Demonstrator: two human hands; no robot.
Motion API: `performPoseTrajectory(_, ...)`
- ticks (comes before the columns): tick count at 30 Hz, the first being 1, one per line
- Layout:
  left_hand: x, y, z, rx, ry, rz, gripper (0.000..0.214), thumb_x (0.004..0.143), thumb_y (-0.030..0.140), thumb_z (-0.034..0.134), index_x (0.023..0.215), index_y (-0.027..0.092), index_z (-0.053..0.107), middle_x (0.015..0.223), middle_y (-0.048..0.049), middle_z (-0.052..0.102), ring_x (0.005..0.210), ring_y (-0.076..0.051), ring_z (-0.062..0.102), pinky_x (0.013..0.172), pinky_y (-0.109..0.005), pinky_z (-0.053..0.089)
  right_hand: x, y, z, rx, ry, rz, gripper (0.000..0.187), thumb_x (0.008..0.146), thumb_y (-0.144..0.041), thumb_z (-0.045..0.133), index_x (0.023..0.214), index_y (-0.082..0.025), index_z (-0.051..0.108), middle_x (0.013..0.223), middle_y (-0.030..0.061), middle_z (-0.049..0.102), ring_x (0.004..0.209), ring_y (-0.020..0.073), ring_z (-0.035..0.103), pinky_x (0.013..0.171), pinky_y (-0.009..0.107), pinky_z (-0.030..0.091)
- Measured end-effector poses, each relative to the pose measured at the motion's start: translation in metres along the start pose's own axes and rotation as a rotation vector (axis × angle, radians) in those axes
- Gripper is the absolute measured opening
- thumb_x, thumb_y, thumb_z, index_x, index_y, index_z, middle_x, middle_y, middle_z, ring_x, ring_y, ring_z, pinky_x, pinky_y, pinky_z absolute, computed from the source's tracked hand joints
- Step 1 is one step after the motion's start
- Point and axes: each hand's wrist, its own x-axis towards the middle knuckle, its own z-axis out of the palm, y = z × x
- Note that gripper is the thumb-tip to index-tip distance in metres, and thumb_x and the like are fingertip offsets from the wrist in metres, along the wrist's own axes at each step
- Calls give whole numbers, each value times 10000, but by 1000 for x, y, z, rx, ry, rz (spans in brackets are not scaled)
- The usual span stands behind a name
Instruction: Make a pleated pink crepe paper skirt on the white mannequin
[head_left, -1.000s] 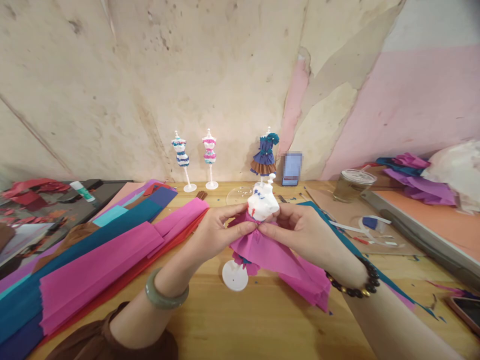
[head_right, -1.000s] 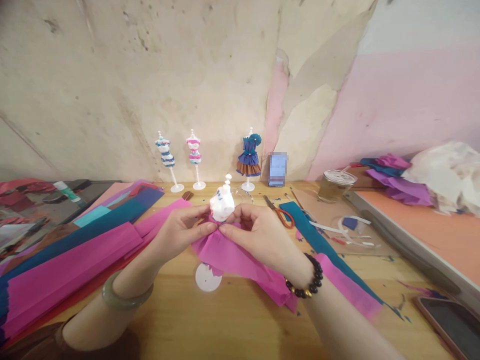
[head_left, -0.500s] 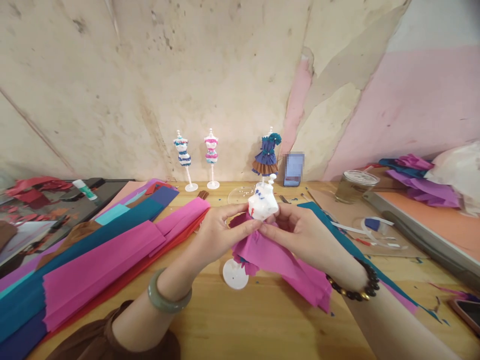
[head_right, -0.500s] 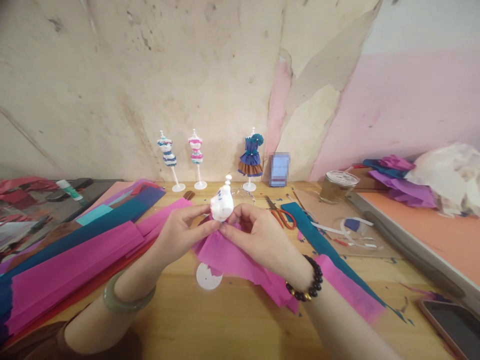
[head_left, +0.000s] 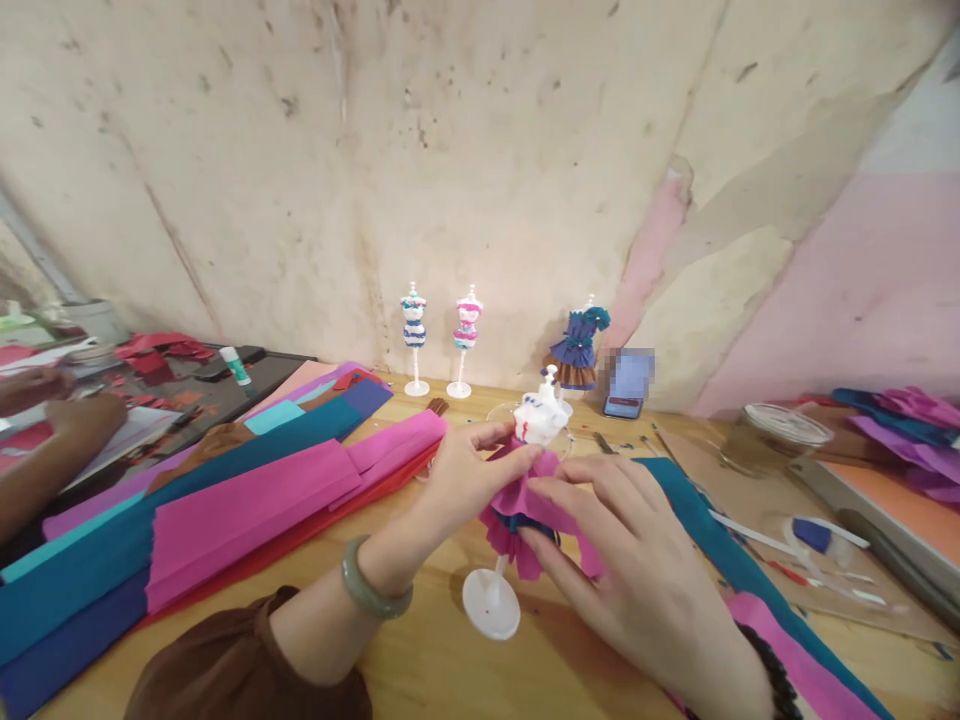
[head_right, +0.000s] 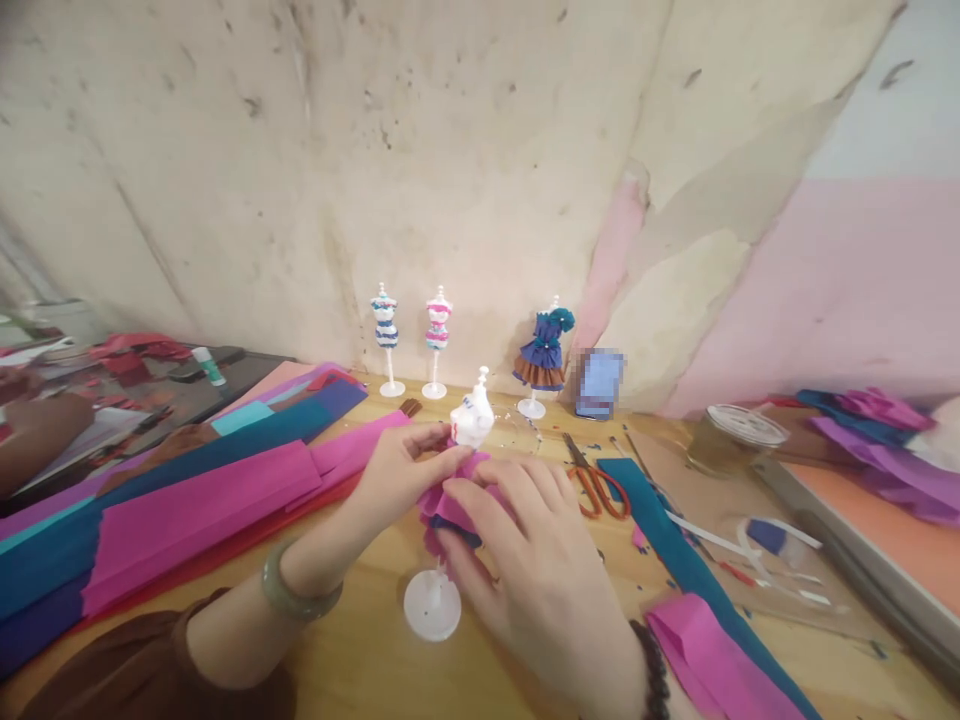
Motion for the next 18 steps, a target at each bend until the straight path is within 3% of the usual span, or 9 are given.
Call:
performPoseTrajectory(3, -1, 3, 2, -46, -6, -10, 191, 761, 296, 713, 848, 129, 740, 821, -44, 754, 777, -184, 681, 719, -279, 542, -2, -2, 7, -74, 7, -102, 189, 914, -102, 552, 1054, -157, 666, 914, 109, 655, 873, 246, 602, 777, 407, 474)
performPoseTrajectory(9, 0, 4, 0, -85, -29, -13, 191, 752, 301, 703, 851, 145, 752, 857, -41, 762, 821, -196, 682, 770, -297, 530, -6, -2, 9, -98, -20, -225, 333, 973, -83, 371, 1031, -131, 695, 859, 107, 679, 829, 234, 601, 785, 412, 447)
performPoseTrajectory(18, 1, 0, -3, -74, -25, -69, 220, 758, 303, 687, 862, 120, 752, 831, -39, 745, 753, -168, 652, 705, -268, 483, -9, 3, 12, -116, -1, -336, 310, 947, -34, 393, 1054, -87, 679, 874, 128, 688, 857, 250, 586, 800, 417, 448)
